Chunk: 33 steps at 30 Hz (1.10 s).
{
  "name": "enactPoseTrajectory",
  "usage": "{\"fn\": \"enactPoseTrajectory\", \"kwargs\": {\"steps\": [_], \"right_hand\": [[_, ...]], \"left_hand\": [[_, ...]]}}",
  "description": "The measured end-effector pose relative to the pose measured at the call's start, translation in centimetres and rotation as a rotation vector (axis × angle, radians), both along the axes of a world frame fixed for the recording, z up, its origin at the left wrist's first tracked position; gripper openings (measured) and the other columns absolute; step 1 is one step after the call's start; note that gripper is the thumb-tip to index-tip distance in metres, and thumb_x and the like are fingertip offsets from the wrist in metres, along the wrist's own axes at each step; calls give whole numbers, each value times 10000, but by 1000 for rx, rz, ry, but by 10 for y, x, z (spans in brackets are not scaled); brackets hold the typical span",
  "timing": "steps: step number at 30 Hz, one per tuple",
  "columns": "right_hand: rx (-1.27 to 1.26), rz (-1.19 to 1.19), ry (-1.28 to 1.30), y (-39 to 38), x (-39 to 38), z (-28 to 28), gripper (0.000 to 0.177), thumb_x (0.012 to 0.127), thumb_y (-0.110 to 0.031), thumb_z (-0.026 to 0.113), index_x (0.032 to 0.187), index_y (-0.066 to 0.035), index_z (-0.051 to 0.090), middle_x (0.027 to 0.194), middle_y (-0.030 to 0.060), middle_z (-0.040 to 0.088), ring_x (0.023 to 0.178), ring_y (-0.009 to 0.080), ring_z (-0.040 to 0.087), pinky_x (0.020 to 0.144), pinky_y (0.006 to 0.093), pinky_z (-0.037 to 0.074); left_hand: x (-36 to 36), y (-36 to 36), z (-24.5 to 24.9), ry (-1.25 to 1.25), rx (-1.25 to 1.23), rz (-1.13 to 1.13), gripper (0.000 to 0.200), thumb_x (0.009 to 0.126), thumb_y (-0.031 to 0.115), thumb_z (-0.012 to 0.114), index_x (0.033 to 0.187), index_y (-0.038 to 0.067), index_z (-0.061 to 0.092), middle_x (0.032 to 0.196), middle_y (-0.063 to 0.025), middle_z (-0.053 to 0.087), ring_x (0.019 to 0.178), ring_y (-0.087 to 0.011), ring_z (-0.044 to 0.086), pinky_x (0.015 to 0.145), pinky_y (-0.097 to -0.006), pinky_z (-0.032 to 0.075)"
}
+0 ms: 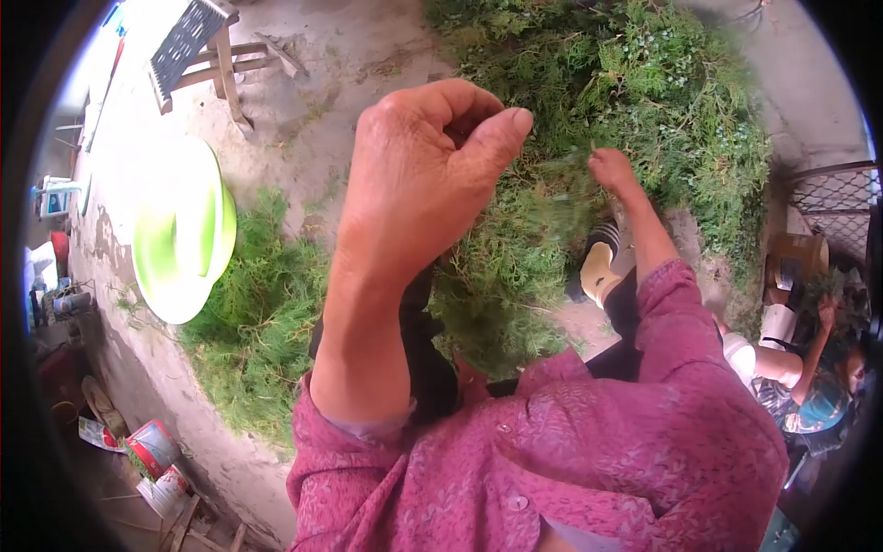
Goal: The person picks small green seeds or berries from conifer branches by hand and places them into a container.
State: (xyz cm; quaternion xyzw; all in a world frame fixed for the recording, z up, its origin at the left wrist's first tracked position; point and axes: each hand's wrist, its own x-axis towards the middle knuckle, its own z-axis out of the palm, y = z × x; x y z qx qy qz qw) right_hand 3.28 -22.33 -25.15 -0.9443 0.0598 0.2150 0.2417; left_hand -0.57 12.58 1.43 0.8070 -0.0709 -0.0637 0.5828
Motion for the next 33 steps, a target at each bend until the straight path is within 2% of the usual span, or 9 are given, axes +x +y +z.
{"fn": "enactPoseTrajectory", "kwargs": {"steps": [3, 5, 7, 12, 14, 21, 26, 28, 33], "right_hand": [[-338, -122, -329, -7, 8, 5, 292, 738, -252, 494, 818, 10, 595, 812, 207, 595, 789, 365, 564, 707, 425, 434], [-52, -203, -198, 9, 20, 6, 224, 759, -210, 537, 778, 9, 580, 592, 61, 554, 523, 165, 519, 516, 320, 413], [394, -449, 9, 43, 24, -19, 147, 750, -152, 558, 754, -12, 601, 587, 18, 538, 532, 127, 504, 491, 286, 392], [627, -411, 58, 139, 32, -118, 233, 769, -188, 581, 673, 24, 560, 609, 85, 552, 523, 174, 507, 488, 343, 399], [98, -425, 258, 175, 46, -124, 233, 773, -193, 603, 738, 37, 586, 743, 132, 598, 624, 223, 559, 554, 373, 429], [-147, -153, 255, 170, 65, -147, 282, 778, -211, 526, 891, 31, 617, 952, 200, 603, 880, 323, 597, 715, 375, 479], [162, -148, 48, 127, 32, -47, 213, 768, -180, 503, 749, 16, 584, 712, 122, 600, 609, 260, 572, 540, 357, 442], [730, -231, 150, 110, 16, 4, 154, 778, -142, 510, 667, -35, 520, 565, 42, 490, 428, 141, 418, 400, 297, 331], [850, -400, 294, 79, -13, 115, 63, 812, -108, 512, 753, -92, 498, 532, -37, 411, 371, 30, 304, 334, 176, 219]], "left_hand": [[-3, 2, 3, -5, -19, 28, 263, 778, 232, 649, 836, -24, 626, 650, 4, 578, 626, -45, 504, 575, -196, 415], [-3, 4, 3, 0, -32, 42, 264, 778, 233, 648, 835, -24, 626, 647, 4, 575, 623, -44, 501, 573, -194, 412], [-1, 8, 4, -41, -17, 52, 258, 779, 226, 646, 821, -28, 625, 642, 5, 570, 617, -44, 499, 566, -192, 409], [2, 13, -3, -3, -69, 81, 222, 784, 177, 645, 831, -37, 613, 641, 1, 566, 608, -44, 499, 542, -180, 398], [4, 13, -4, 21, -87, 91, 184, 784, 124, 646, 848, -44, 602, 646, -2, 568, 588, -44, 501, 517, -170, 391], [10, 12, -8, 9, -122, 94, 164, 778, 90, 646, 854, -48, 601, 647, -5, 572, 571, -58, 517, 509, -180, 405], [6, 10, 0, -60, -43, 72, 194, 788, 148, 631, 820, -42, 614, 623, -6, 570, 570, -50, 509, 507, -186, 398], [3, 8, 7, -69, 7, 51, 209, 790, 170, 626, 808, -38, 619, 614, -3, 567, 572, -46, 505, 507, -191, 395], [-3, -1, 6, -106, -4, 25, 211, 776, 181, 630, 806, -28, 623, 605, 1, 566, 559, -51, 475, 515, -224, 400]]}}
